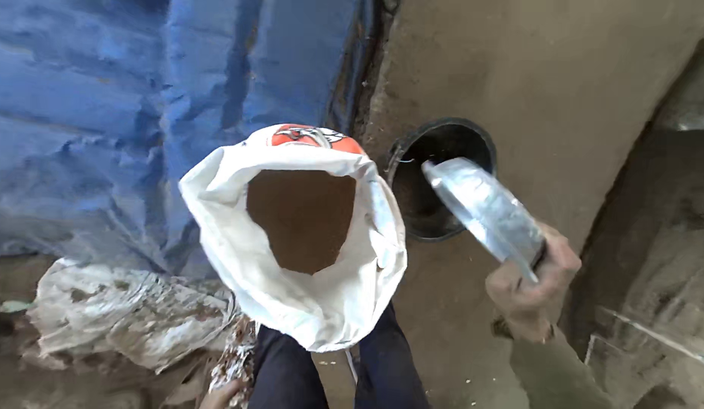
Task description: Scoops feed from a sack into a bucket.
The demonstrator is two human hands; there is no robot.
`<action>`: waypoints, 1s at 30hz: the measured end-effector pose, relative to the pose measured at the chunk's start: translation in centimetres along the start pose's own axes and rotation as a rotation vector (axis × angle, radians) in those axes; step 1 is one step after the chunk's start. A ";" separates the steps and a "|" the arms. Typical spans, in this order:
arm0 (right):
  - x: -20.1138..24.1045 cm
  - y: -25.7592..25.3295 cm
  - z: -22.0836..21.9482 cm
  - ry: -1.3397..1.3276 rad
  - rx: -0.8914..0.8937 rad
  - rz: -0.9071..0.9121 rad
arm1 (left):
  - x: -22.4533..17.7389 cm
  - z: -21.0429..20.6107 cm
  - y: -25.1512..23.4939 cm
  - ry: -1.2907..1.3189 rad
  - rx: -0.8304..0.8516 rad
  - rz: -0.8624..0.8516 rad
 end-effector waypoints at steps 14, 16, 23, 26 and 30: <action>-5.9 4.9 -43.5 0.120 0.949 -0.534 | 1.8 -0.2 -1.1 0.088 0.054 0.049; -3.9 5.4 -43.9 0.141 1.131 -0.644 | 2.0 -0.1 -1.3 0.103 0.060 0.060; -10.8 10.7 -47.4 -0.039 1.141 -0.614 | 1.1 0.6 -0.8 0.094 0.065 0.076; -11.6 9.8 -45.8 -0.159 1.185 -0.795 | 2.4 0.6 -1.7 0.131 0.035 0.062; -8.0 7.2 -39.5 -0.253 1.088 -0.910 | 2.4 0.5 -1.4 0.125 0.050 0.072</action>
Point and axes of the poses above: each hand's wrist, its own y-axis away from the middle knuckle, its own z-axis out of the back of the hand, x = y × z, the point moved 9 cm from there along -y, towards the middle knuckle, and after that the axes turned 12 degrees about -y, right-handed, at the moved point
